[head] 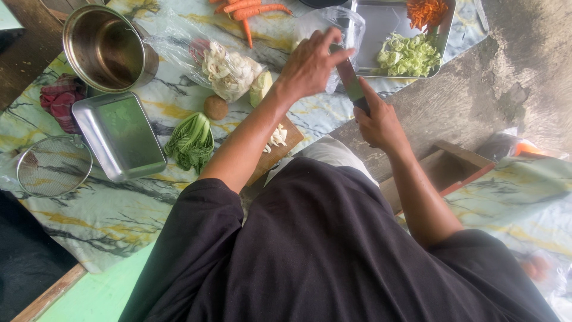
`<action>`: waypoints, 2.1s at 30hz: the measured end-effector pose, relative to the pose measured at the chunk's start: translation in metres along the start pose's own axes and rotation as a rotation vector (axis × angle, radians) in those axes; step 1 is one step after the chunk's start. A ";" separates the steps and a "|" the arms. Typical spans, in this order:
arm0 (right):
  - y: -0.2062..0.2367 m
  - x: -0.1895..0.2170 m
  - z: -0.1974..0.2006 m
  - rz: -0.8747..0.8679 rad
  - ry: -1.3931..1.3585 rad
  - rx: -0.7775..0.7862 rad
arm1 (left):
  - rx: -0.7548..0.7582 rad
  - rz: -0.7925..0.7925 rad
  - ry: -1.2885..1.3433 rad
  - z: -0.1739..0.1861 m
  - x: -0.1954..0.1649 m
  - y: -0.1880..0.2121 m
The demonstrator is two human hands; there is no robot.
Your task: The person sits at a low table and slices oyster mushrooms with a knife on a wooden cutting board, tearing the mushrooms into pieces by hand and cutting them into smaller slices. The cut pieces accumulate on the board and are placed into a metal tray alongside trays of pre-cut cabbage and carrot.
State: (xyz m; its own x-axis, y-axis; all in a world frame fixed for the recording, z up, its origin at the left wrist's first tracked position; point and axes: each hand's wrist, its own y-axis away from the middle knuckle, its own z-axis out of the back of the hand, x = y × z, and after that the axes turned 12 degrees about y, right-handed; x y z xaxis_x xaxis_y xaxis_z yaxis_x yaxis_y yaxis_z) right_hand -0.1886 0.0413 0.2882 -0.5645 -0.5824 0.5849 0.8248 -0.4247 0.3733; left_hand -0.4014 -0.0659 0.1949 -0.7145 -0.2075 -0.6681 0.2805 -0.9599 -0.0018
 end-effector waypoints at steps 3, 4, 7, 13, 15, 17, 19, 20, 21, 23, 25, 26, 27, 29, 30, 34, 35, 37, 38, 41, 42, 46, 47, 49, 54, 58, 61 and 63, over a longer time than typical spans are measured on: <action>-0.004 0.007 0.002 -0.100 -0.055 0.044 | 0.096 -0.079 -0.215 0.001 -0.010 0.016; -0.005 0.009 0.004 -0.104 -0.068 0.047 | 0.122 -0.038 -0.187 0.000 -0.012 0.019; -0.005 0.016 0.007 -0.156 -0.126 0.105 | 0.088 -0.009 -0.233 -0.004 -0.006 0.020; -0.001 0.020 0.011 -0.218 -0.144 0.137 | -0.030 0.075 -0.264 -0.008 0.015 0.015; 0.000 0.019 0.011 -0.206 -0.123 0.117 | -0.126 0.082 -0.248 -0.005 0.017 0.011; 0.001 0.017 0.011 -0.195 -0.118 0.105 | -0.168 0.115 -0.205 0.001 0.017 0.007; 0.002 0.017 0.011 -0.196 -0.115 0.107 | -0.281 0.021 -0.147 0.005 0.016 -0.002; 0.002 0.017 0.011 -0.194 -0.113 0.107 | -0.341 -0.026 -0.120 0.006 0.015 -0.006; 0.002 0.018 0.011 -0.198 -0.114 0.107 | -0.340 0.001 -0.112 0.007 0.014 -0.008; 0.004 0.019 0.011 -0.210 -0.116 0.106 | -0.336 0.054 -0.093 0.007 0.013 -0.011; 0.005 0.021 0.011 -0.209 -0.107 0.101 | -0.332 0.045 -0.142 0.007 0.014 -0.013; 0.005 0.022 0.011 -0.209 -0.103 0.098 | -0.329 0.040 -0.168 0.006 0.015 -0.013; 0.005 0.022 0.012 -0.198 -0.099 0.090 | -0.324 0.067 -0.123 0.005 0.015 -0.012; 0.006 0.022 0.012 -0.177 -0.090 0.081 | -0.312 0.127 -0.032 0.004 0.014 -0.009; 0.007 0.021 0.012 -0.177 -0.096 0.081 | -0.269 0.200 -0.011 0.005 0.013 -0.008; 0.008 0.019 0.013 -0.177 -0.153 0.077 | -0.181 0.420 0.323 0.008 0.010 -0.012; 0.008 0.018 0.013 -0.174 -0.176 0.074 | -0.181 0.457 0.466 0.010 0.010 -0.014; 0.007 0.018 0.013 -0.162 -0.195 0.076 | -0.155 0.524 0.748 0.012 0.012 -0.015; 0.008 0.018 0.013 -0.159 -0.203 0.076 | -0.140 0.557 0.890 0.011 0.012 -0.014; 0.009 0.018 0.015 -0.107 -0.194 0.066 | -0.174 0.584 1.084 0.007 0.011 -0.017; 0.009 0.018 0.015 -0.095 -0.191 0.062 | -0.183 0.591 1.101 0.005 0.010 -0.017; 0.011 0.017 0.017 -0.084 -0.202 0.057 | -0.208 0.608 1.201 0.003 0.010 -0.018; 0.012 0.017 0.017 -0.089 -0.212 0.062 | -0.213 0.612 1.233 0.004 0.010 -0.019; 0.013 0.014 0.018 -0.076 -0.227 0.060 | -0.232 0.617 1.227 0.005 0.011 -0.019; 0.018 0.004 0.018 -0.091 -0.197 0.065 | -0.332 0.609 1.062 0.012 0.012 -0.020; 0.022 -0.005 0.017 -0.136 -0.181 0.068 | -0.257 0.614 0.693 0.016 0.003 -0.020; 0.022 -0.010 0.014 -0.145 -0.142 0.068 | -0.342 0.428 0.229 0.009 -0.007 -0.016; 0.022 -0.012 0.013 -0.125 -0.116 0.056 | -0.384 0.286 0.047 0.004 -0.007 -0.015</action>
State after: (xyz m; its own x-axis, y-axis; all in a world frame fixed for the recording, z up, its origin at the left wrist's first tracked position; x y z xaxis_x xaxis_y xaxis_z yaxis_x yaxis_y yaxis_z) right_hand -0.1630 0.0478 0.2982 -0.6578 -0.4427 0.6094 0.7510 -0.4477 0.4854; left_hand -0.4028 -0.0510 0.2026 -0.5470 -0.4363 -0.7144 0.6843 -0.7247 -0.0814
